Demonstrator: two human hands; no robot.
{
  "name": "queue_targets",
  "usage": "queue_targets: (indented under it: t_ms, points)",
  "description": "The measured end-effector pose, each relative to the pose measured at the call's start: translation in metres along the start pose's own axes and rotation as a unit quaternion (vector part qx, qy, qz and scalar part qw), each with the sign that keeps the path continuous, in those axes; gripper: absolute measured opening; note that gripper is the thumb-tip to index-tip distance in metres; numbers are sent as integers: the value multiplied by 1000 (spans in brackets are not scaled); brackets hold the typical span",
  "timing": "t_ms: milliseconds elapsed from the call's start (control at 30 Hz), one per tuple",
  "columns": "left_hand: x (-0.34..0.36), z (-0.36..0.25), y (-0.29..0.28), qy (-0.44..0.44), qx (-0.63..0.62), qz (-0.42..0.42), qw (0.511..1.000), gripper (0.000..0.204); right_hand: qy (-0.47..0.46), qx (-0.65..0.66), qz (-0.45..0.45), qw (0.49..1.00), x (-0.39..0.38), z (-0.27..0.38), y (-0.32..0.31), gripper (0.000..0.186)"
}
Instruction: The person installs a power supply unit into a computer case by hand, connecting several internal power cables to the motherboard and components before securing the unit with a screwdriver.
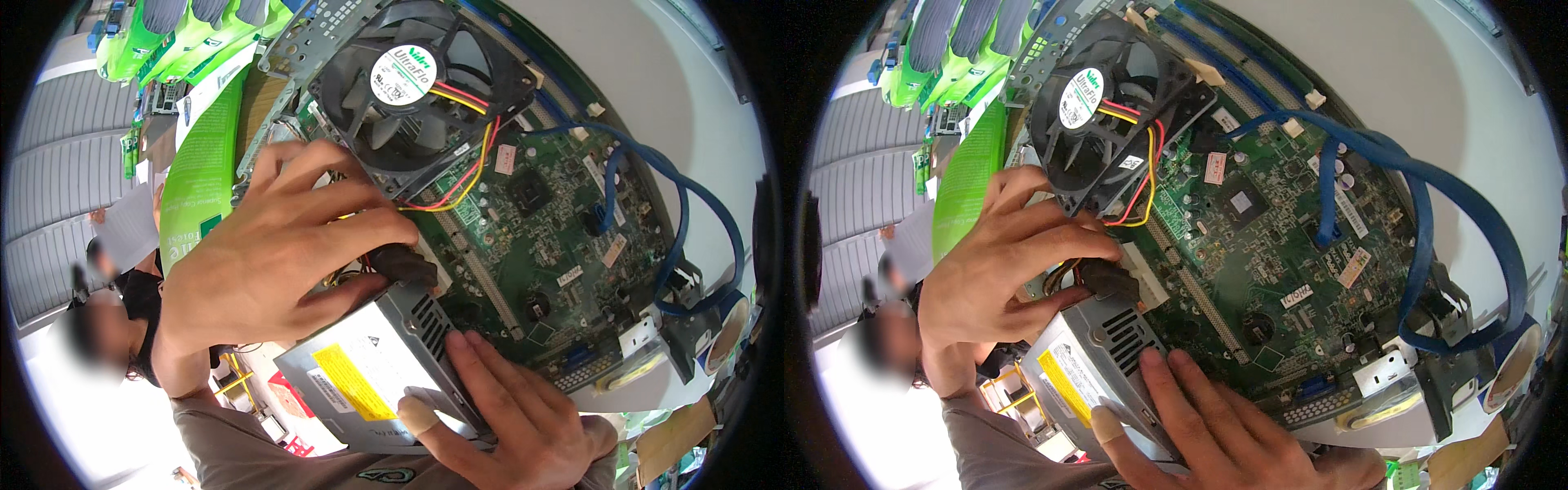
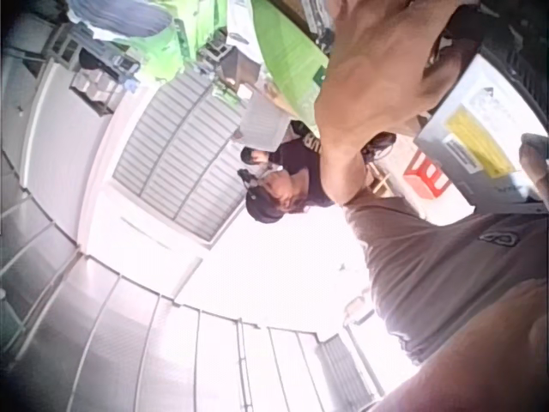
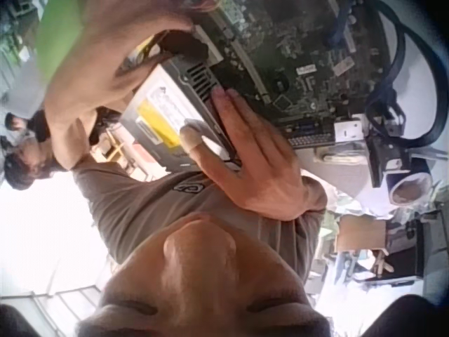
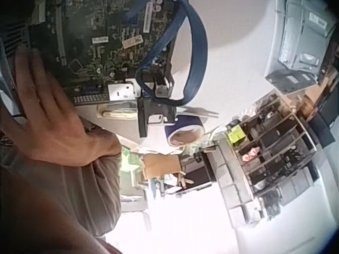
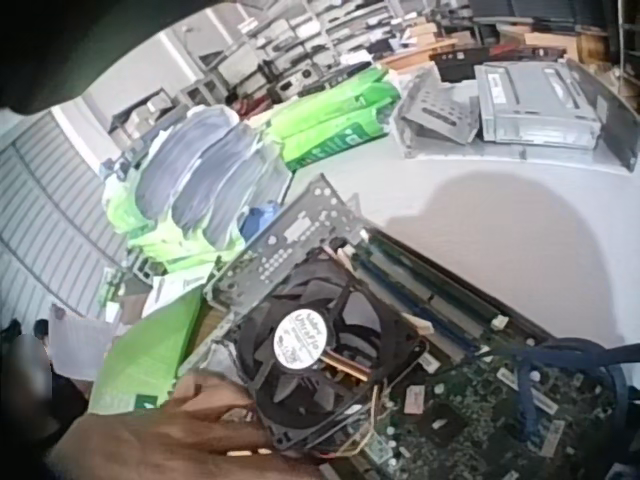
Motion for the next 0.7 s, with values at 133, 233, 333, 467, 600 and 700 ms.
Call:
queue_targets:
  t_ms: [133, 233, 333, 467, 600, 700]
  points:
    - [6, 11, 1, 28, -20, -14, 999, 47, 8, 5, 52, 999, 17, -7, -7, 23]
    - [5, 19, 11, 73, -71, -44, 994, 46, -20, 31, 110, 993, 7, -13, -5, 30]
    - [5, 21, 14, 56, -96, -69, 991, 44, -54, 30, -5, 998, -5, -13, 7, 38]
    - [5, 25, 14, 50, -118, -65, 990, 42, -41, -16, -6, 999, -7, -16, 16, 40]
    - [3, 29, 22, 65, -151, -93, 982, 39, -61, 3, -1, 998, -7, -21, 14, 41]
    - [6, 27, 19, 68, -141, -86, 984, 39, -39, 6, 7, 999, -7, -17, 15, 41]
Point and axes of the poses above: each hand's wrist, its own x-axis towards the middle knuckle, its own y-axis out of the palm, z = x × y, the point moved 2 cm from there along x, towards the middle knuckle, and after that the axes turned 3 degrees about -y, right-handed, at the moved point
